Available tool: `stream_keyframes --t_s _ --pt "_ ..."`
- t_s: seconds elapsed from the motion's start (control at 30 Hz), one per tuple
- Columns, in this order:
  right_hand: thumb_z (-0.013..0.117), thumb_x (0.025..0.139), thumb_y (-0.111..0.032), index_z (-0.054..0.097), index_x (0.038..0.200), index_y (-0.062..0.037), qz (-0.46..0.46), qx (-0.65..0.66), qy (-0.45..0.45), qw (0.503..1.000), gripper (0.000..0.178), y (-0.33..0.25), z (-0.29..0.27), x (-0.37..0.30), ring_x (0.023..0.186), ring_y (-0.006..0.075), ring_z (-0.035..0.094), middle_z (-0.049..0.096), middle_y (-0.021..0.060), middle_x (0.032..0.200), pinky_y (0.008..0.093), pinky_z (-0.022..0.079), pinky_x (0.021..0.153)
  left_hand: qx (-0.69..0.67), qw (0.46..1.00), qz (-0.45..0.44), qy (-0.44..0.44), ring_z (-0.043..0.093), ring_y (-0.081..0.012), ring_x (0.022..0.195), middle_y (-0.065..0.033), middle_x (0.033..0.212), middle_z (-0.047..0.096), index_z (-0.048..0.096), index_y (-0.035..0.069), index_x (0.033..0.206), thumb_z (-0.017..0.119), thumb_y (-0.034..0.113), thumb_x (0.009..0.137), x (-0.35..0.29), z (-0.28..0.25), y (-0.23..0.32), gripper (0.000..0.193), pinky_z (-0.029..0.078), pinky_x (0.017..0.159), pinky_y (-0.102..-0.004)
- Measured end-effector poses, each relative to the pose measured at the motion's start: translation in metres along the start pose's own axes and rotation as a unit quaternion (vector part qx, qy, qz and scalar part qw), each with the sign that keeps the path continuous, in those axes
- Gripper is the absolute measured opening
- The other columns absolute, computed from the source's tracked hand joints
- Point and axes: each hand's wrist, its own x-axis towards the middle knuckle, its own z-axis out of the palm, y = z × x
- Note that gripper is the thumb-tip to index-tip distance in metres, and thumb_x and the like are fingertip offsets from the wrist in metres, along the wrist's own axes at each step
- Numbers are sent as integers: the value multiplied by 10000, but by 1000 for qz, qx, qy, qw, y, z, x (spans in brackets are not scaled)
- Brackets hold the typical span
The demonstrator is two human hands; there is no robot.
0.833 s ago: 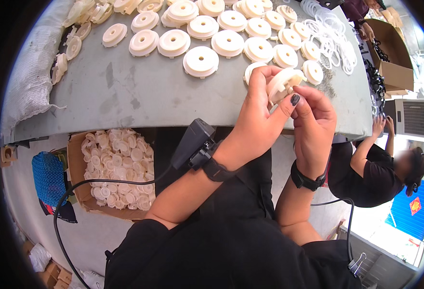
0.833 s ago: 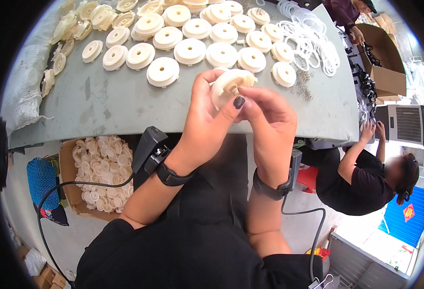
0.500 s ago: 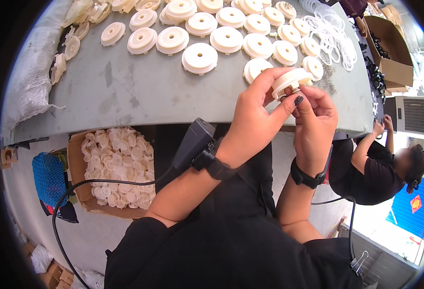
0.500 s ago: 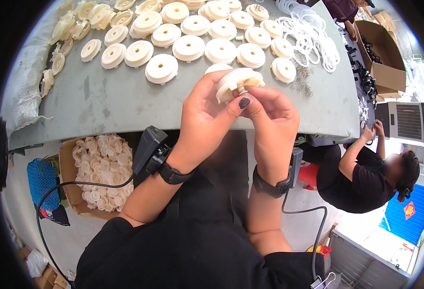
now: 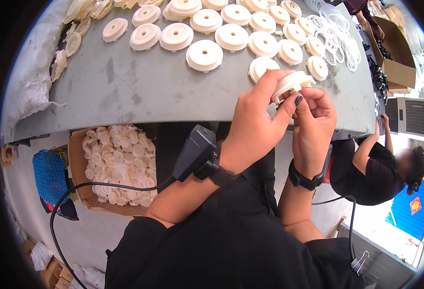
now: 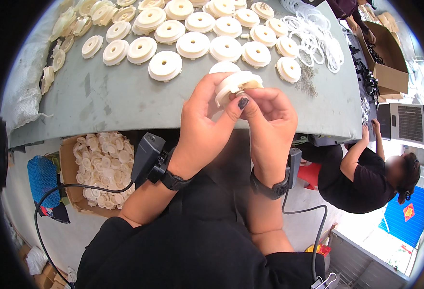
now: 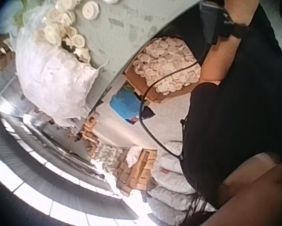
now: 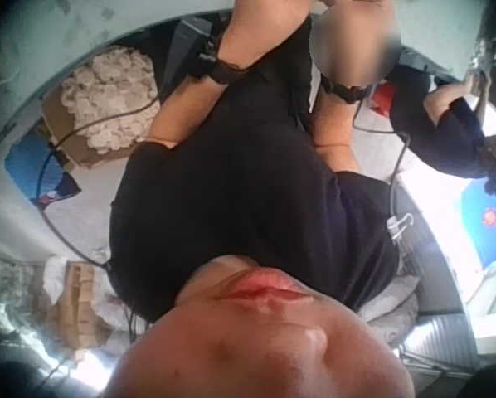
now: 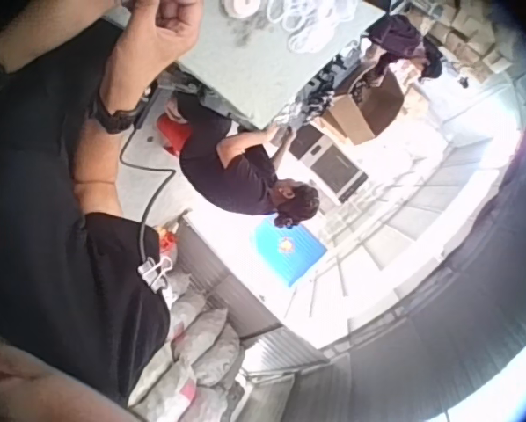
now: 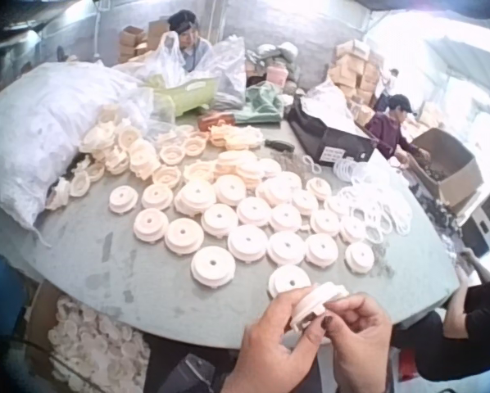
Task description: Manually assembling small plastic circular components and rubber rings at a workbench.
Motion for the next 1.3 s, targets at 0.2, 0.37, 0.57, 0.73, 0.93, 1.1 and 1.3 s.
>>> stream_keyframes --t_s 0.2,0.37,0.57,0.73,0.93,1.1,1.3 --pt "609 869 -10 608 1021 28 34 83 -42 995 157 0 1 -2 814 168 649 663 125 932 288 545 706 -128 989 -68 -6 585 -153 984 -109 1070 594 474 -25 1189 619 67 853 2 -5 0 377 478 848 -291" --pt "616 865 -15 609 1024 28 69 139 -28 988 165 1 6 -5 854 165 639 652 122 968 293 542 720 -137 988 -74 -17 564 -138 1010 -95 1081 586 474 -24 1192 650 76 837 1 -9 -2 409 465 878 -289" --pt "648 849 -27 604 1006 36 37 63 -16 997 175 7 4 -2 865 161 640 661 121 968 286 529 748 -142 987 -75 -6 575 -123 965 -84 1062 588 487 -21 1168 638 38 837 -1 -8 -2 368 476 841 -270" --pt "656 847 -30 600 1001 37 41 -15 -17 999 177 4 0 -1 861 162 646 670 128 956 281 527 753 -103 992 -67 -6 581 -102 857 -75 984 613 521 -1 1124 615 5 839 -3 -7 -4 301 486 749 -250" --pt "659 845 -28 599 975 36 14 -17 -12 1000 157 5 2 -1 853 152 643 671 123 945 281 532 746 -56 998 -22 -5 600 -117 821 -84 903 637 533 0 1101 585 21 862 -4 -5 -8 245 493 722 -259" --pt "678 821 -5 581 912 9 0 -60 15 998 133 -2 4 -6 735 121 641 668 127 889 226 522 591 -96 994 -51 11 606 -118 845 -91 909 642 537 -5 1083 572 25 873 -8 -2 -3 215 502 725 -263" --pt "704 785 5 567 959 -7 38 -84 -7 996 222 2 -12 -8 698 75 603 646 77 836 183 473 570 -201 969 -142 -19 607 -109 857 -75 939 642 552 -19 1064 542 -47 875 -14 -16 18 191 506 740 -255"
